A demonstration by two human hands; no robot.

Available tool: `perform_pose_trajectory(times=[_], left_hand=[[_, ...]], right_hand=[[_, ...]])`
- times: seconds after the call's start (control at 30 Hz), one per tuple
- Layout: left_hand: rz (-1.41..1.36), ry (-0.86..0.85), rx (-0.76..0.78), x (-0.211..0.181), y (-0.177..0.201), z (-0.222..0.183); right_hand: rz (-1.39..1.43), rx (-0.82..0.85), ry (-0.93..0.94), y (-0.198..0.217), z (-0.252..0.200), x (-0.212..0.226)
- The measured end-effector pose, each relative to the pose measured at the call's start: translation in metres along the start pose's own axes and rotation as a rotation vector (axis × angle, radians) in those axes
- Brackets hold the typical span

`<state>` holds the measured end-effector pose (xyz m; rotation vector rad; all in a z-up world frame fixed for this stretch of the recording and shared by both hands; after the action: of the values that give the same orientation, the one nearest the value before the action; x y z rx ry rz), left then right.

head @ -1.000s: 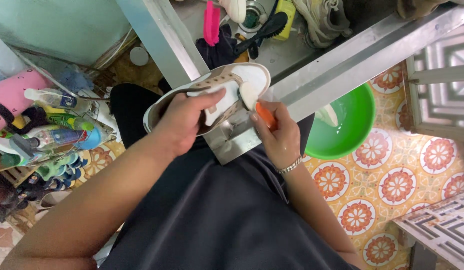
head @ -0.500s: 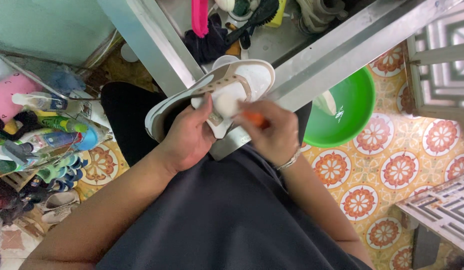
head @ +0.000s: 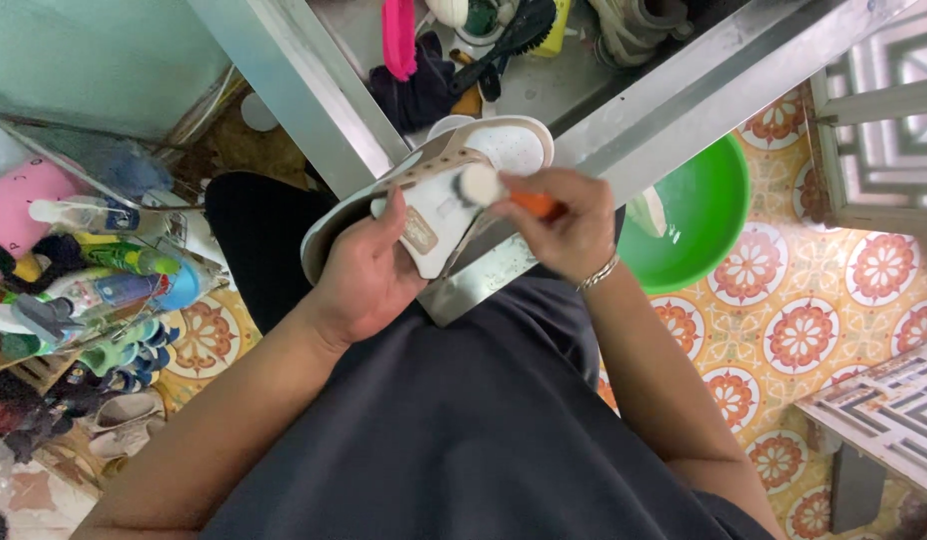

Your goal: Washing white sneakers using a brush and running water in a workshop sink.

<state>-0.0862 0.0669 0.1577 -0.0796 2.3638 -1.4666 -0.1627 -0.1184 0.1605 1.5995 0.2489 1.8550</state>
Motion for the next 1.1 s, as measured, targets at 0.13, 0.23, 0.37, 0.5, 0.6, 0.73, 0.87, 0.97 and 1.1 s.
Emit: perform_pose_trajectory(times=[0.13, 0.23, 0.37, 0.5, 0.6, 0.73, 0.87, 0.97, 1.1], left_hand=[[-0.026, -0.035, 0.005, 0.003, 0.0, 0.002], [-0.063, -0.031, 0.1, 0.003, 0.002, -0.001], [-0.072, -0.044, 0.045, 0.003, 0.003, 0.0], [-0.102, -0.018, 0.109, 0.004, -0.001, -0.002], [-0.068, -0.032, 0.096, 0.0, -0.003, -0.002], [-0.087, 0.01, 0.069, 0.005, -0.001, -0.001], [-0.082, -0.018, 0.072, 0.0, 0.001, -0.002], [-0.085, -0.041, 0.11, 0.001, 0.012, 0.001], [-0.04, -0.047, 0.084, -0.005, -0.002, -0.002]], right_hand=[[-0.046, -0.019, 0.142, 0.002, 0.01, 0.042], [-0.072, 0.043, 0.178, -0.001, 0.011, 0.039], [-0.05, 0.026, 0.133, 0.005, 0.017, 0.036], [-0.062, 0.078, 0.208, -0.001, 0.013, 0.05], [-0.084, 0.012, 0.097, 0.005, 0.011, 0.016], [-0.091, 0.042, 0.136, 0.0, 0.014, 0.055], [-0.05, 0.06, 0.169, -0.003, 0.013, 0.034], [-0.063, 0.047, 0.195, -0.004, 0.017, 0.059], [-0.026, 0.092, 0.262, -0.009, 0.013, 0.044]])
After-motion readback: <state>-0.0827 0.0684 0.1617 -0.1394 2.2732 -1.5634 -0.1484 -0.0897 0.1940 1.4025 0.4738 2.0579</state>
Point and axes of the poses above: each hand's wrist, its own z-axis towards the middle knuckle, its own y-axis out of the back of the hand, x = y × z, the point moved 6 cm from there along z, towards the middle knuckle, and after that the axes turned 7 degrees about -z, right-handed, at the moved point
